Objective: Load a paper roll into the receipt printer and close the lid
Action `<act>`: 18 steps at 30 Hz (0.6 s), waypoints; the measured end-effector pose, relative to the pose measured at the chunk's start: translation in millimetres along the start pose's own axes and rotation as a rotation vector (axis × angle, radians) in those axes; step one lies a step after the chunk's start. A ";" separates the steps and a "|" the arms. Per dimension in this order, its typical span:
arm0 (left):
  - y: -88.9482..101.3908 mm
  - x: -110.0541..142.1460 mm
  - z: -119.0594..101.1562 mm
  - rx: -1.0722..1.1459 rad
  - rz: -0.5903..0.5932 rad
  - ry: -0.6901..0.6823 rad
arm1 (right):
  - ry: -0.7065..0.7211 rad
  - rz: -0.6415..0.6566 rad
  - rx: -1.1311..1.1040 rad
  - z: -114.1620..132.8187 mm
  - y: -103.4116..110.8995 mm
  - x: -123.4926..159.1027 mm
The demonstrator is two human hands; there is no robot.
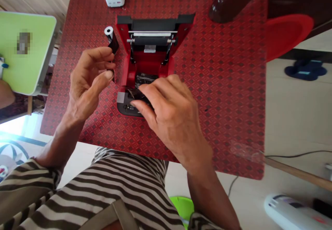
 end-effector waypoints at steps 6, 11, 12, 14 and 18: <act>-6.6 -23.7 6.2 -0.085 0.068 -0.229 | 0.033 -0.074 0.056 -4.2 -7.1 -2.0; 15.9 -64.9 17.0 -0.030 0.240 -0.276 | 0.158 -0.259 0.112 -10.2 3.1 0.3; 16.5 -72.8 18.7 -0.032 0.248 -0.279 | 0.159 -0.269 0.103 -11.2 5.0 1.7; 11.1 -85.6 19.6 -0.034 0.203 -0.310 | 0.161 -0.269 0.064 -12.3 7.3 5.7; -21.9 -98.7 13.9 0.030 0.145 -0.263 | 0.174 -0.255 0.003 -13.8 6.4 15.4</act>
Point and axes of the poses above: each hand's wrist, its own x-axis away from the middle knuckle, its own y-axis out of the back of the hand, z = x × y, the point moved 3 cm from there along -x, towards the middle knuckle, and after that the axes turned 9 degrees about x, right-handed, at the moved point
